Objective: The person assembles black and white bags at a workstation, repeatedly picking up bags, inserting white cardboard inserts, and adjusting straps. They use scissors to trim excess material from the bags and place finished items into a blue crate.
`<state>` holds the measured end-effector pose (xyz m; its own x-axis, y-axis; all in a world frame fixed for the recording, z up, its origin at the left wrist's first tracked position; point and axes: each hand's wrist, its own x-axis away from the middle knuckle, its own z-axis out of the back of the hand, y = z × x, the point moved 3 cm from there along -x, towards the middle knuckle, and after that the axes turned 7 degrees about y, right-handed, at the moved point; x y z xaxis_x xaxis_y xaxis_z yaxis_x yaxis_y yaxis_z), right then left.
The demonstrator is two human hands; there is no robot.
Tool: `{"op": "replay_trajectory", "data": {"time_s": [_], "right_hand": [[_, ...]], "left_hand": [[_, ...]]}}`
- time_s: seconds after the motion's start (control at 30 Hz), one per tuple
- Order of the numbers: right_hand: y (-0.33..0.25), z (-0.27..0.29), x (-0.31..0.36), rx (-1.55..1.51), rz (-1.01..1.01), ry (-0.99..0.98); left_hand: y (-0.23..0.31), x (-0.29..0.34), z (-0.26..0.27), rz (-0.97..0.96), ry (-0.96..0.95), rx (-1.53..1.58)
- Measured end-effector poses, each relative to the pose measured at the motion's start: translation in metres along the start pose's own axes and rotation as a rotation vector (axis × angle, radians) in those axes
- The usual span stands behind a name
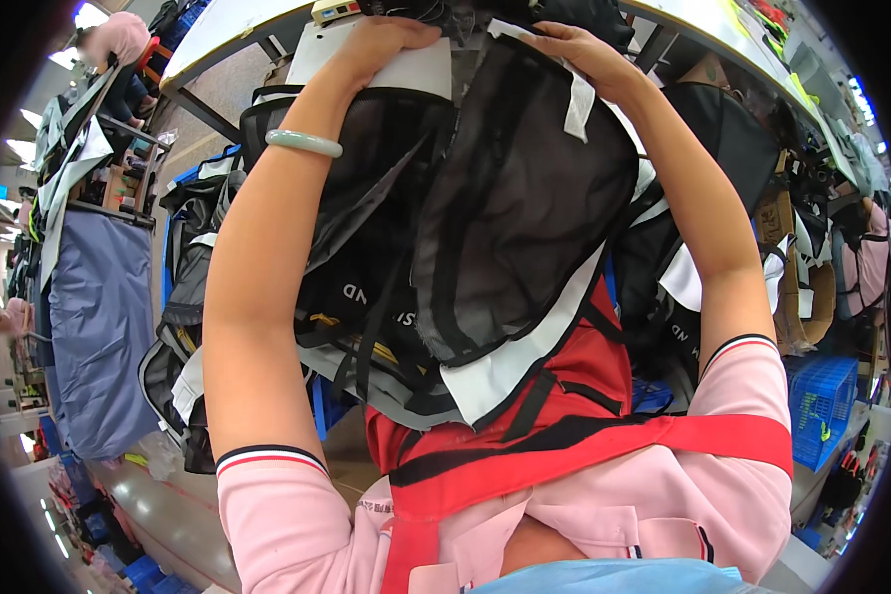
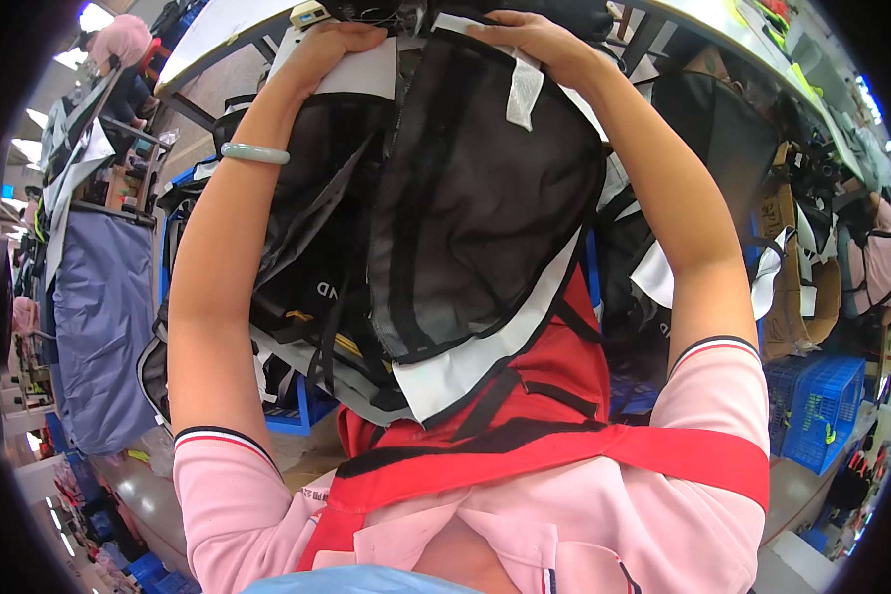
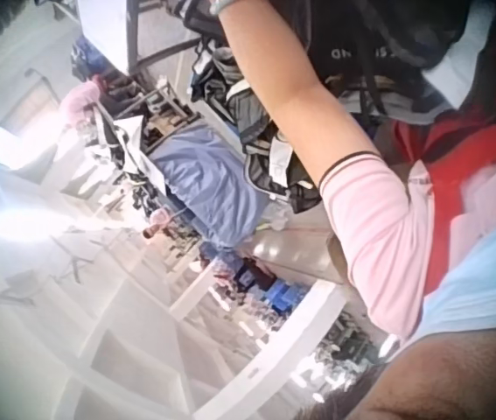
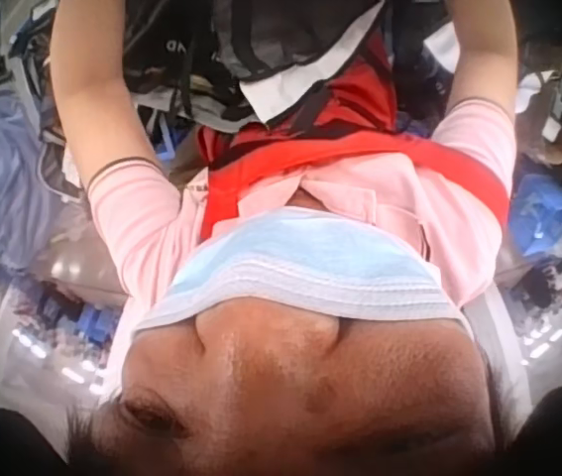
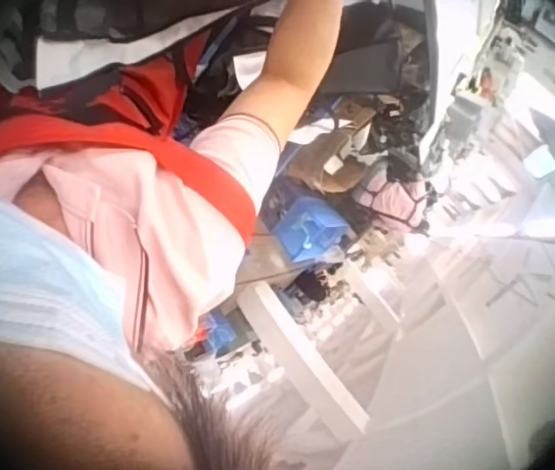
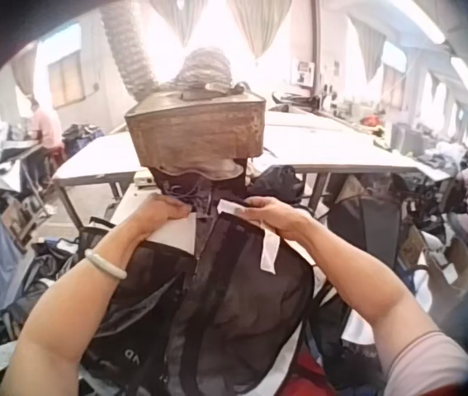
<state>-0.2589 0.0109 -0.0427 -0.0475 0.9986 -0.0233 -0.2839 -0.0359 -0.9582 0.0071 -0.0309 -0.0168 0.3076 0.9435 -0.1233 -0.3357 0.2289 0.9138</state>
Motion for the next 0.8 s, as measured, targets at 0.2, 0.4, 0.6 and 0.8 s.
{"op": "replay_trajectory", "data": {"time_s": [0.2, 0.4, 0.6, 0.8], "right_hand": [[-0.012, 0.025, 0.08, 0.257, 0.018, -0.116], [-0.116, -0.015, 0.114, 0.392, 0.365, -0.48], [-0.112, -0.182, 0.17, 0.918, 0.41, -0.67], [-0.064, -0.179, 0.175, 0.759, 0.387, -0.909]], "left_hand": [[0.038, 0.102, -0.044, -0.372, -0.183, -0.153], [0.065, 0.223, -0.166, -0.872, -0.302, -0.558], [0.089, 0.281, -0.267, -0.869, -0.563, -0.189], [0.067, 0.298, -0.087, -0.483, -0.388, 0.257]]}}
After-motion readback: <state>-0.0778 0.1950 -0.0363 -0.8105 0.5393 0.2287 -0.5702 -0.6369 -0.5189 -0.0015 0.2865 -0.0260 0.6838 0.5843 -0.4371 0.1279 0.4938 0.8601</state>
